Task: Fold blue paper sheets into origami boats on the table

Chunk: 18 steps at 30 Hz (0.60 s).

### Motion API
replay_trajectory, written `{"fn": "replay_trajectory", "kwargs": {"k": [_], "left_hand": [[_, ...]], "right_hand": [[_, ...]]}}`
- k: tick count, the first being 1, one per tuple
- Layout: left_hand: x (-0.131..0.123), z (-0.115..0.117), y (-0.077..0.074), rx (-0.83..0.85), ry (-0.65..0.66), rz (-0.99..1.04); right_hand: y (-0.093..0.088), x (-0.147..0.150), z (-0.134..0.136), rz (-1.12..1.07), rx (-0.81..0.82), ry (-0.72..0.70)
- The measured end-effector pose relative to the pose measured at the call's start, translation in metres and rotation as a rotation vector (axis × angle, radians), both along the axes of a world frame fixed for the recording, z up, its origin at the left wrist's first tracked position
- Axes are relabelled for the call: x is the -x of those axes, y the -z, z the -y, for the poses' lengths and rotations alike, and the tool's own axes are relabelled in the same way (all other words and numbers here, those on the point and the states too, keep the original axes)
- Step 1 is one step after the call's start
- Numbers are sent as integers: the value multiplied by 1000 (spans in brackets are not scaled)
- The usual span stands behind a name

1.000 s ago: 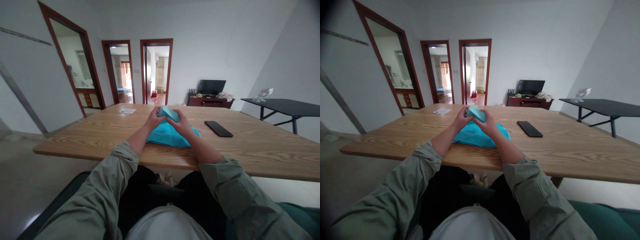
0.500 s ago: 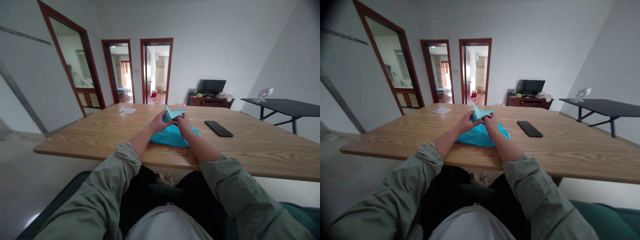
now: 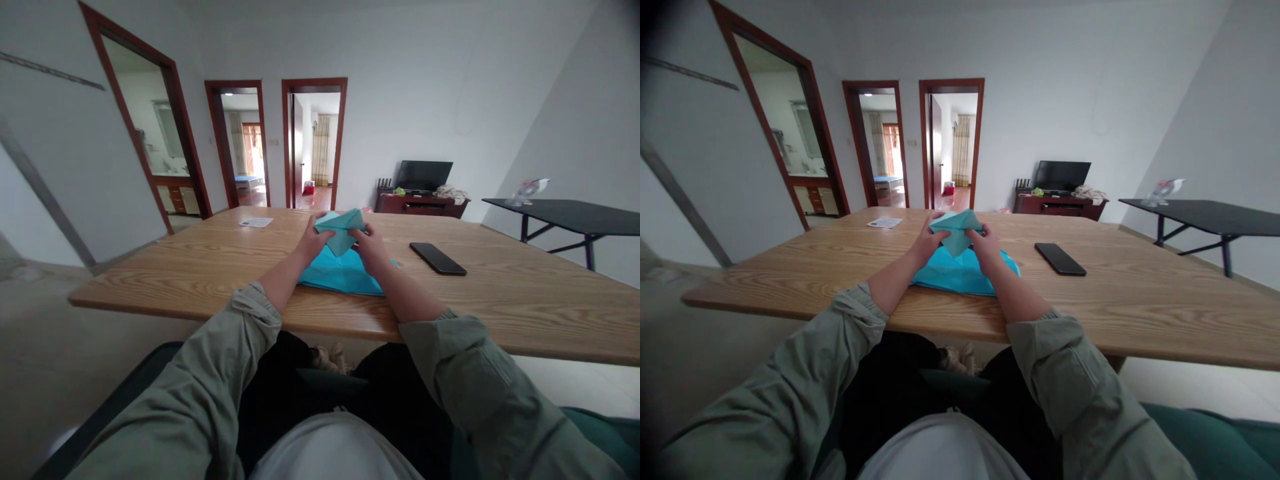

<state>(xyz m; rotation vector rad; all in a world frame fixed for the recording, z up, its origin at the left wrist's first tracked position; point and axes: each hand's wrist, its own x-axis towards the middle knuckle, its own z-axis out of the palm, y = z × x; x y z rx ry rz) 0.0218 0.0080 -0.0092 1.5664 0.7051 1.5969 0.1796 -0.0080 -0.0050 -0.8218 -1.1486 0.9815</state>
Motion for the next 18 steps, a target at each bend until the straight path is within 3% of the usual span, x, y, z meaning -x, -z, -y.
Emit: {"fn": "replay_trajectory", "kwargs": {"k": [3,8,12,18], "left_hand": [[4,-4,-1,-68,-116,-60],[7,-9,0,-48,-165,-295],[7,-6,0,-156,-116,-485],[7,3,0,-283,-218,-730]], "right_hand": [[3,-5,-6,101,-70,122],[5,-11,-9,214,-193,254],[2,-12,-8,143,-153,249],[4,-5,-10,285,-34,179]]}}
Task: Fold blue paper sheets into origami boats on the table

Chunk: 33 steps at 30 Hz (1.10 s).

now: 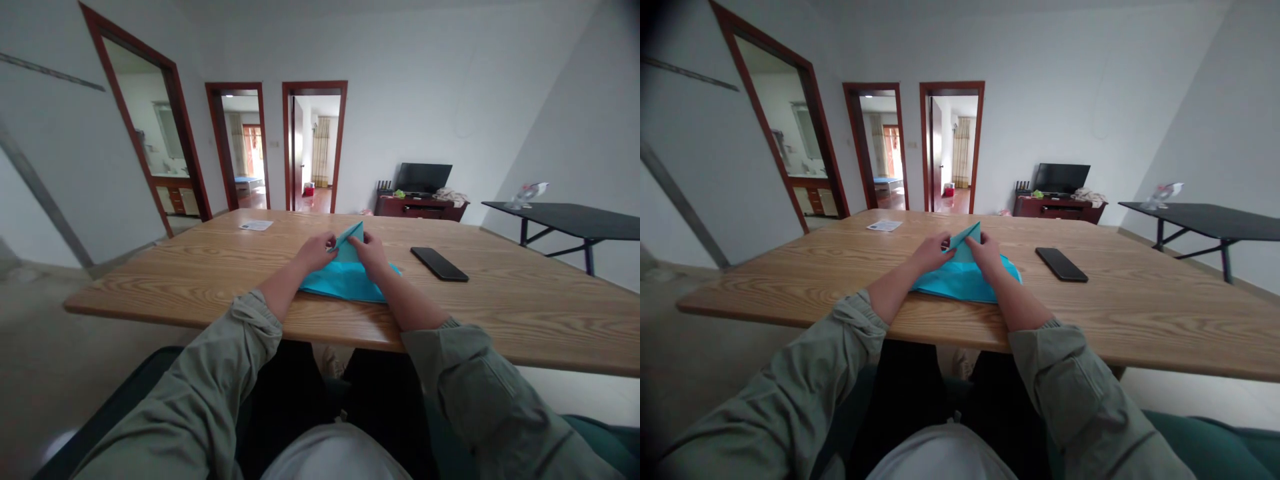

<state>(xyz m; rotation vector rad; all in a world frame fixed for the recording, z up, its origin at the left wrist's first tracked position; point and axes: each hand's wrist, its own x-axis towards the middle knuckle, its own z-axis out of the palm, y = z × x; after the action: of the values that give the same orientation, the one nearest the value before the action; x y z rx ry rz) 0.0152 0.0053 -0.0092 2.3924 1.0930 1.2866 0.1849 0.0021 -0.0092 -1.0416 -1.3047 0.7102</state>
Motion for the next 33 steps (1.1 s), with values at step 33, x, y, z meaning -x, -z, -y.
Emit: {"fn": "replay_trajectory", "kwargs": {"k": [33], "left_hand": [[1,3,-15,81,69,617]], "right_hand": [[6,-11,7,566,-202,154]]}}
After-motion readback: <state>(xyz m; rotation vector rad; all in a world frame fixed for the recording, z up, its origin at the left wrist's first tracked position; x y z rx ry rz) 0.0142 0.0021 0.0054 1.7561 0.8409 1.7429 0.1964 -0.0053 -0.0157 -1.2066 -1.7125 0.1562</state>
